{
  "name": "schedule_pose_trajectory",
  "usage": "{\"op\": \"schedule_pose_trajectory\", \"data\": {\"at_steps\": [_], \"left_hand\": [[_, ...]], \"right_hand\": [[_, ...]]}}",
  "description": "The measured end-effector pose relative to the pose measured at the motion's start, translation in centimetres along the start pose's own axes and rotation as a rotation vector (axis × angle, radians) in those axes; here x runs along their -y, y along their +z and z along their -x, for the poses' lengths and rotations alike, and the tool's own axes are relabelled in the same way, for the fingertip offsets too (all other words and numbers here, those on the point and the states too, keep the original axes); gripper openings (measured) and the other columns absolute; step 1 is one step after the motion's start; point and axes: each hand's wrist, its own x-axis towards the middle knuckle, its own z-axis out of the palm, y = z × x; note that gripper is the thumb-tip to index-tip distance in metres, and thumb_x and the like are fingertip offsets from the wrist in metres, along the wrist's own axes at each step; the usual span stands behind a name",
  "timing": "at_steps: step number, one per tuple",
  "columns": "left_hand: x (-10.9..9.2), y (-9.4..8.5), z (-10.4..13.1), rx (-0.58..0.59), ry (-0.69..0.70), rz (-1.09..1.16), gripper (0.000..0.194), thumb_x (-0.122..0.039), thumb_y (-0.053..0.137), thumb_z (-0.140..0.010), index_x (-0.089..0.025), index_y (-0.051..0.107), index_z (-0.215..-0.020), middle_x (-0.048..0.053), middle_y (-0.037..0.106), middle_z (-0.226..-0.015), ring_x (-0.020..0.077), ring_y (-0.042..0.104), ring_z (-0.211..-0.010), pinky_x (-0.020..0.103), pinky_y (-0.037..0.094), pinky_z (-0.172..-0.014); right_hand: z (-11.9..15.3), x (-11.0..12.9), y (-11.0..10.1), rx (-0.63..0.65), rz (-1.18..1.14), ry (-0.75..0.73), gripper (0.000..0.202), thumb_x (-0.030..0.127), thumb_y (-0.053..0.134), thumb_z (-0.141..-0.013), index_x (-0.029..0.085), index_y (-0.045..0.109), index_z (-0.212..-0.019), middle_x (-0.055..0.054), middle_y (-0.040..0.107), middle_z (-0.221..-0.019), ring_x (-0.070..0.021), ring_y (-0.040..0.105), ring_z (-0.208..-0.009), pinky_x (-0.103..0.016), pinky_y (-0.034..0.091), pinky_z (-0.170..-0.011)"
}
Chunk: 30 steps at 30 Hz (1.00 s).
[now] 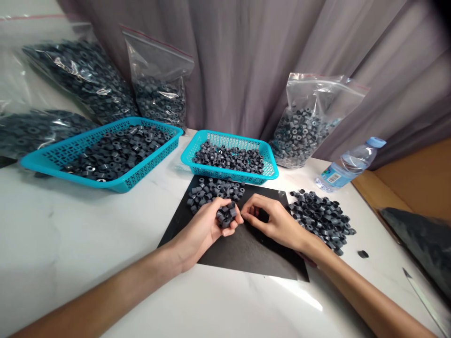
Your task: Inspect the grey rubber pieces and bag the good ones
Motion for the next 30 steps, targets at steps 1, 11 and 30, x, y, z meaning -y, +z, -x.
{"op": "schedule_pose_trajectory", "data": {"at_steps": [1, 11, 30], "left_hand": [[0.0, 0.0, 0.0, 0.012, -0.005, 0.005, 0.024, -0.024, 0.050, -0.093, -0.012, 0.061, -0.076, 0.005, 0.061, -0.075, 0.0092, 0.051, -0.061, 0.016, 0.040, -0.050], [0.0, 0.3, 0.1, 0.020, -0.042, 0.109, 0.021, -0.022, 0.051, -0.094, -0.011, 0.063, -0.081, 0.004, 0.060, -0.079, 0.0075, 0.053, -0.060, 0.014, 0.037, -0.045], [0.3, 0.3, 0.1, -0.028, -0.096, 0.152, 0.020, -0.020, 0.055, -0.092, -0.008, 0.068, -0.083, 0.008, 0.066, -0.077, 0.0116, 0.063, -0.066, 0.017, 0.051, -0.056]], "right_hand": [[0.1, 0.1, 0.0, 0.010, -0.012, 0.005, 0.007, 0.019, 0.057, -0.096, 0.018, 0.064, -0.095, -0.002, 0.062, -0.088, -0.0143, 0.056, -0.078, -0.027, 0.047, -0.072], [0.2, 0.5, 0.6, 0.020, -0.067, 0.029, 0.013, 0.033, 0.060, -0.097, 0.020, 0.060, -0.100, 0.001, 0.059, -0.086, -0.0130, 0.053, -0.075, -0.025, 0.043, -0.068], [0.2, 1.3, -1.9, 0.028, -0.096, 0.072, 0.012, 0.030, 0.056, -0.098, 0.020, 0.062, -0.103, -0.005, 0.069, -0.100, -0.0179, 0.063, -0.087, -0.033, 0.053, -0.081]]}}
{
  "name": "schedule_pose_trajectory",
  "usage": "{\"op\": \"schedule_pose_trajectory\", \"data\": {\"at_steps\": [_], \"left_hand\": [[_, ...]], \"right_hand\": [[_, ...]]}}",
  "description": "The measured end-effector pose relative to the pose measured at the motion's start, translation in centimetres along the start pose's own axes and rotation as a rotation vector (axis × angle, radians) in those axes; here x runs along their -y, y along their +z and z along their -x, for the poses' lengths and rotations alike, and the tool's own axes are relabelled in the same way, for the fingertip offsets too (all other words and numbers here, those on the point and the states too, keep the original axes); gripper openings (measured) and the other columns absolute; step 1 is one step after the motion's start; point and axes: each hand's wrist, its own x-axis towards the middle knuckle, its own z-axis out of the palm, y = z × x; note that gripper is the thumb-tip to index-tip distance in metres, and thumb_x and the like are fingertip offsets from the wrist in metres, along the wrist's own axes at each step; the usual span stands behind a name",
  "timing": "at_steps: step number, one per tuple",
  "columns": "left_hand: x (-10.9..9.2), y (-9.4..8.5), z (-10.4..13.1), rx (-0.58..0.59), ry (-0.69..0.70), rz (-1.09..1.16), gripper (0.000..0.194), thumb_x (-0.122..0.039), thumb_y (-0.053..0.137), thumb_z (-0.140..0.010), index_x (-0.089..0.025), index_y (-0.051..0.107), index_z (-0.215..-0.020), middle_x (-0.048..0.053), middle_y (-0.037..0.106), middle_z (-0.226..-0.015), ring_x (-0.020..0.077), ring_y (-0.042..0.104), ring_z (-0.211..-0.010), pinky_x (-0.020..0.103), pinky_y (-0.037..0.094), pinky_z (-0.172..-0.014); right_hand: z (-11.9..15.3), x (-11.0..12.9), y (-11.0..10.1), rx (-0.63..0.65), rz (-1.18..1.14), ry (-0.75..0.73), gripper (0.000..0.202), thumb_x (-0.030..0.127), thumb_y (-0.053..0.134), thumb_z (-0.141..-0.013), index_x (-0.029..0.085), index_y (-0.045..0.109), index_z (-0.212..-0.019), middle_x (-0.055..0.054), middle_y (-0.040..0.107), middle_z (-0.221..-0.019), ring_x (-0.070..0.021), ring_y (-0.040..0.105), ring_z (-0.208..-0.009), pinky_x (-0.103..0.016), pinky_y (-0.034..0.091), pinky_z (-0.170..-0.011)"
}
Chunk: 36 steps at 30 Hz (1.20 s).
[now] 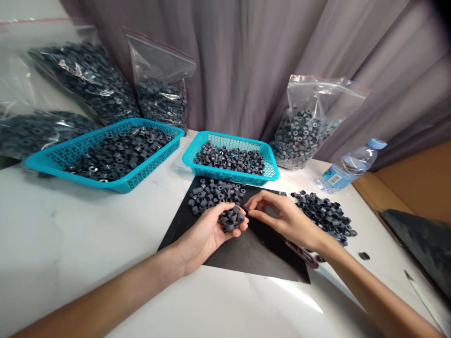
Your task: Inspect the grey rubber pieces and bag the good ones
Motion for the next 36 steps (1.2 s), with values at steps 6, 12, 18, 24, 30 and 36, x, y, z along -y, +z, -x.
{"op": "schedule_pose_trajectory", "data": {"at_steps": [6, 12, 18, 24, 30, 36], "left_hand": [[0.0, 0.1, 0.1, -0.015, -0.052, 0.054, 0.019, -0.018, 0.055, -0.092, -0.007, 0.068, -0.085, 0.010, 0.068, -0.079, 0.0114, 0.063, -0.065, 0.017, 0.052, -0.057], [0.2, 0.1, 0.3, 0.023, -0.052, -0.004, 0.022, -0.019, 0.052, -0.094, -0.007, 0.069, -0.090, 0.010, 0.069, -0.078, 0.0125, 0.063, -0.067, 0.019, 0.052, -0.061], [0.7, 0.3, 0.7, 0.098, 0.066, -0.147, 0.021, -0.021, 0.051, -0.096, -0.011, 0.069, -0.092, 0.007, 0.068, -0.083, 0.0142, 0.063, -0.074, 0.021, 0.048, -0.060], [1.2, -0.1, 0.4, 0.109, 0.104, -0.109, 0.025, -0.020, 0.049, -0.097, -0.015, 0.067, -0.080, 0.001, 0.060, -0.077, 0.0105, 0.052, -0.067, 0.022, 0.045, -0.061], [1.3, -0.3, 0.2, 0.102, 0.090, -0.057, 0.020, -0.018, 0.053, -0.093, -0.015, 0.071, -0.084, 0.004, 0.065, -0.084, 0.0130, 0.057, -0.074, 0.025, 0.047, -0.067], [1.0, 0.2, 0.4, 0.061, 0.045, -0.049, 0.021, -0.019, 0.052, -0.094, -0.014, 0.072, -0.094, 0.006, 0.068, -0.088, 0.0152, 0.062, -0.079, 0.026, 0.048, -0.067]], "right_hand": [[0.2, 1.3, -0.6, -0.052, -0.075, -0.006, 0.016, 0.036, 0.059, -0.097, 0.020, 0.062, -0.099, -0.007, 0.069, -0.103, -0.0197, 0.066, -0.092, -0.036, 0.055, -0.084], [0.4, 2.2, -0.3, -0.076, -0.082, -0.010, 0.013, 0.033, 0.061, -0.096, 0.021, 0.061, -0.101, -0.005, 0.068, -0.098, -0.0171, 0.065, -0.085, -0.032, 0.054, -0.077], [0.6, 3.5, 0.0, -0.068, 0.119, -0.088, 0.008, 0.025, 0.057, -0.098, 0.022, 0.061, -0.105, -0.004, 0.067, -0.095, -0.0159, 0.062, -0.080, -0.029, 0.052, -0.073], [0.9, 4.7, 0.7, 0.106, 0.284, -0.223, 0.022, 0.011, 0.045, -0.100, 0.023, 0.061, -0.108, -0.008, 0.062, -0.115, -0.0190, 0.062, -0.102, -0.033, 0.053, -0.087], [0.8, 5.0, 0.4, 0.031, 0.288, -0.214, 0.016, 0.018, 0.047, -0.101, 0.024, 0.061, -0.107, -0.007, 0.063, -0.109, -0.0190, 0.063, -0.095, -0.032, 0.054, -0.082], [0.5, 5.1, 1.0, -0.232, 0.279, -0.231, 0.002, 0.022, 0.058, -0.097, 0.023, 0.060, -0.096, -0.006, 0.063, -0.103, -0.0187, 0.062, -0.090, -0.032, 0.054, -0.080]]}}
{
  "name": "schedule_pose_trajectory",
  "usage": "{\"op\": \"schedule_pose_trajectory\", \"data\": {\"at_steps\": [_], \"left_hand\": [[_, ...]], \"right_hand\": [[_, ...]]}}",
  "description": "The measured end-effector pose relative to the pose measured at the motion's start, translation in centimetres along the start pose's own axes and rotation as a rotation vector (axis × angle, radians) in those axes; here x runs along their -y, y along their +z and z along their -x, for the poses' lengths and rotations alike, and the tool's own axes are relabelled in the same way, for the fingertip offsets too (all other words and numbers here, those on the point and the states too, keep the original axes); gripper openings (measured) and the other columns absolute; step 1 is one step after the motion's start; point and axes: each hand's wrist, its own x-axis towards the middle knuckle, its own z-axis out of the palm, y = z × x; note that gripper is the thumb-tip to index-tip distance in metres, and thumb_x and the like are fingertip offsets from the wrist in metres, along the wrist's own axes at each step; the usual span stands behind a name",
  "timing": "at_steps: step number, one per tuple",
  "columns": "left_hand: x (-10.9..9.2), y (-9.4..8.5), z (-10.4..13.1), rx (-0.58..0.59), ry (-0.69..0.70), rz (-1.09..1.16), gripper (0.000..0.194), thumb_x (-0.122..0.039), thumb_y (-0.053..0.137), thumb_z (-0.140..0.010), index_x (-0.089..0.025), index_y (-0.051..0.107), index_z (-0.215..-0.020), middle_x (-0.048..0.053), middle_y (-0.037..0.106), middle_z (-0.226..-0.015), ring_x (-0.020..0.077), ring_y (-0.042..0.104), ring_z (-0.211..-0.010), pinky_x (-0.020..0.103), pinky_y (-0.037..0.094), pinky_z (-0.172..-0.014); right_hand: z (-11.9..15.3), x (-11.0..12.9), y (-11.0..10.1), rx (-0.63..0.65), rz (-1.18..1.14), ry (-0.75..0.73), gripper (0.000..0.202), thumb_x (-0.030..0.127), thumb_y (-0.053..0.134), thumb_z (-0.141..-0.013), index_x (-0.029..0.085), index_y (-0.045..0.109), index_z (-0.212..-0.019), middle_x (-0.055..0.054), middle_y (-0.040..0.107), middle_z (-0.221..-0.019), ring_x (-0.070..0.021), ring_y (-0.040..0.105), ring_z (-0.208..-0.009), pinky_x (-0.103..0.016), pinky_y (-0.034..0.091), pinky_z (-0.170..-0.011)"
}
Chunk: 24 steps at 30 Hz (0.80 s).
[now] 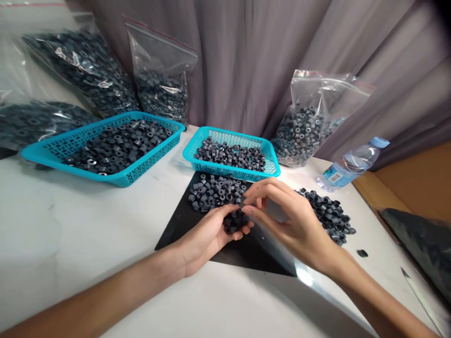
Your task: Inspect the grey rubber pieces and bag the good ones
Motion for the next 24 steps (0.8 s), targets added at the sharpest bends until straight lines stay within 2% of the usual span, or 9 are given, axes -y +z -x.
{"op": "schedule_pose_trajectory", "data": {"at_steps": [2, 6, 9, 13, 15, 18, 21, 24], "left_hand": [[0.1, 0.0, 0.0, 0.002, 0.008, 0.007, 0.022, -0.020, 0.050, -0.096, -0.015, 0.072, -0.095, 0.005, 0.067, -0.088, 0.0141, 0.061, -0.077, 0.024, 0.048, -0.065], [0.4, -0.5, 0.1, -0.020, 0.025, 0.028, 0.021, -0.022, 0.051, -0.096, -0.018, 0.072, -0.096, 0.004, 0.068, -0.095, 0.0132, 0.060, -0.081, 0.023, 0.050, -0.069], [0.5, -0.6, 0.2, -0.034, 0.040, 0.064, 0.023, -0.016, 0.049, -0.095, -0.017, 0.073, -0.097, 0.005, 0.069, -0.096, 0.0136, 0.062, -0.084, 0.025, 0.053, -0.076], [0.3, -0.2, 0.1, -0.098, 0.026, 0.122, 0.034, -0.007, 0.040, -0.095, -0.015, 0.072, -0.087, 0.004, 0.067, -0.084, 0.0109, 0.061, -0.074, 0.021, 0.052, -0.069], [0.1, -0.1, 0.0, -0.123, 0.014, 0.148, 0.036, -0.007, 0.036, -0.097, -0.014, 0.070, -0.086, 0.004, 0.065, -0.082, 0.0102, 0.060, -0.070, 0.019, 0.051, -0.064], [-0.1, -0.2, -0.1, -0.107, 0.011, 0.200, 0.027, -0.011, 0.042, -0.097, -0.014, 0.067, -0.086, 0.003, 0.062, -0.076, 0.0096, 0.058, -0.064, 0.017, 0.048, -0.053], [-0.4, -0.2, -0.1, -0.061, -0.019, 0.218, 0.019, -0.015, 0.049, -0.095, -0.012, 0.066, -0.087, 0.004, 0.061, -0.074, 0.0094, 0.056, -0.060, 0.016, 0.041, -0.045], [-0.7, 0.0, 0.0, -0.076, -0.074, 0.201, 0.019, -0.018, 0.050, -0.094, -0.010, 0.065, -0.085, 0.009, 0.065, -0.077, 0.0094, 0.056, -0.061, 0.015, 0.041, -0.046]], "right_hand": [[0.1, 0.1, 0.7, -0.043, -0.020, -0.006, 0.002, 0.022, 0.060, -0.096, 0.024, 0.060, -0.097, -0.006, 0.063, -0.102, -0.0202, 0.063, -0.094, -0.034, 0.055, -0.083], [0.5, 0.3, 2.3, -0.044, -0.104, -0.044, 0.017, 0.018, 0.060, -0.095, 0.025, 0.061, -0.111, -0.007, 0.063, -0.110, -0.0203, 0.064, -0.102, -0.034, 0.057, -0.087], [0.9, 0.2, 3.5, -0.048, -0.142, -0.087, 0.019, 0.015, 0.056, -0.097, 0.026, 0.061, -0.112, -0.007, 0.063, -0.115, -0.0200, 0.064, -0.107, -0.034, 0.057, -0.090], [1.1, -0.1, 4.5, -0.031, -0.165, -0.107, 0.020, 0.014, 0.052, -0.098, 0.025, 0.060, -0.113, -0.007, 0.062, -0.118, -0.0191, 0.063, -0.108, -0.034, 0.057, -0.092], [0.9, -0.1, 4.3, -0.003, -0.166, -0.108, 0.020, 0.015, 0.054, -0.098, 0.025, 0.059, -0.115, -0.007, 0.062, -0.119, -0.0192, 0.062, -0.110, -0.034, 0.056, -0.094], [0.5, -0.3, 3.2, -0.020, -0.124, -0.059, 0.018, 0.018, 0.059, -0.096, 0.024, 0.061, -0.113, -0.008, 0.061, -0.121, -0.0209, 0.061, -0.112, -0.036, 0.054, -0.095], [0.0, -0.8, 1.6, -0.045, -0.072, 0.084, 0.009, 0.022, 0.061, -0.095, 0.024, 0.065, -0.103, -0.007, 0.065, -0.108, -0.0219, 0.062, -0.102, -0.037, 0.053, -0.089], [-0.2, -1.4, 0.4, 0.020, -0.089, 0.205, 0.007, 0.024, 0.061, -0.095, 0.023, 0.068, -0.095, -0.005, 0.066, -0.098, -0.0189, 0.062, -0.089, -0.034, 0.052, -0.081]]}}
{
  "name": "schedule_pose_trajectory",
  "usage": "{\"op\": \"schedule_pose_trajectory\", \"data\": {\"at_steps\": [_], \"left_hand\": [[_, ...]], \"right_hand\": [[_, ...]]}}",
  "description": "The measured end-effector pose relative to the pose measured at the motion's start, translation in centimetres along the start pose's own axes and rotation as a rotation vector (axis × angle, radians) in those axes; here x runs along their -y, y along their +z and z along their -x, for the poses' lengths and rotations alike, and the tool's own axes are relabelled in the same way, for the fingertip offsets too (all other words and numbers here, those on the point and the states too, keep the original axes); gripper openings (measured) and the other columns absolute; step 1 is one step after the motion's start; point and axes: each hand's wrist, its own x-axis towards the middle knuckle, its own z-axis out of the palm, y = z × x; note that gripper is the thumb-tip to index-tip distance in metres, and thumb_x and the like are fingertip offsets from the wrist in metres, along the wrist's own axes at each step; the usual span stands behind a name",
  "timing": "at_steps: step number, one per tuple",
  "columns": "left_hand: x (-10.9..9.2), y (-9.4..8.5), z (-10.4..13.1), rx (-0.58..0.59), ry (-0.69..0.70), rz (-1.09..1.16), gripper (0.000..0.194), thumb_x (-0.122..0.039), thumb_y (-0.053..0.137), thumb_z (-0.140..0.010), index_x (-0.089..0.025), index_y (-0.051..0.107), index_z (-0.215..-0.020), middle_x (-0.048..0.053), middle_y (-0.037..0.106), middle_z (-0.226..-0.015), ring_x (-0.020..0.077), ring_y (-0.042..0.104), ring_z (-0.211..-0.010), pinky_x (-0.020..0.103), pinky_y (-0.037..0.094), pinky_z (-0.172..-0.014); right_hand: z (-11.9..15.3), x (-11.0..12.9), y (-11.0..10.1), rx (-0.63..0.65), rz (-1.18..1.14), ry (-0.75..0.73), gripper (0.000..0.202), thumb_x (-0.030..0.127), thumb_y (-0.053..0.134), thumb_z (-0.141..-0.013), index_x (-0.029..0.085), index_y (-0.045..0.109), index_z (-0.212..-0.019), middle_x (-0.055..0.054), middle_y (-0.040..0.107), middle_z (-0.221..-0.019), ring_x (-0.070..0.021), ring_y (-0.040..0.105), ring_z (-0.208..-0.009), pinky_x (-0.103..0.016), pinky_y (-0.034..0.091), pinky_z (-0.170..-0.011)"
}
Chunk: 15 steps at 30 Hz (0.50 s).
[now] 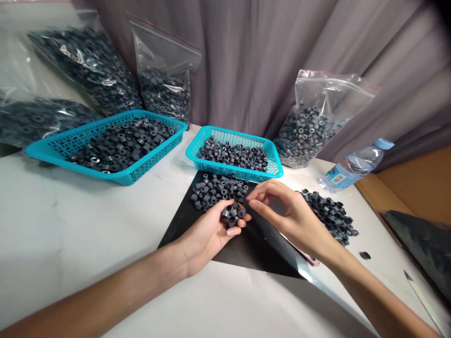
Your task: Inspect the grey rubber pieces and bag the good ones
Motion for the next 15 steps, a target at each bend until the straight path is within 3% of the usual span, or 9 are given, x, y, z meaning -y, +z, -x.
{"op": "schedule_pose_trajectory", "data": {"at_steps": [8, 15], "left_hand": [[0.2, 0.2, 0.3, -0.002, 0.010, -0.035, 0.020, -0.018, 0.050, -0.095, -0.011, 0.064, -0.082, 0.005, 0.061, -0.076, 0.0091, 0.055, -0.062, 0.016, 0.042, -0.048], [0.0, 0.6, 0.6, 0.009, 0.038, -0.098, 0.019, -0.018, 0.050, -0.096, -0.009, 0.064, -0.085, 0.009, 0.064, -0.080, 0.0082, 0.056, -0.063, 0.015, 0.044, -0.053]], "right_hand": [[0.4, 0.6, -0.4, 0.096, -0.028, 0.044, 0.009, 0.027, 0.063, -0.094, 0.022, 0.070, -0.096, -0.005, 0.067, -0.096, -0.0175, 0.061, -0.083, -0.032, 0.052, -0.077], [0.3, 0.7, -0.2, 0.069, -0.067, 0.173, 0.016, 0.030, 0.059, -0.096, 0.019, 0.069, -0.090, -0.003, 0.069, -0.085, -0.0170, 0.063, -0.077, -0.031, 0.050, -0.074]]}}
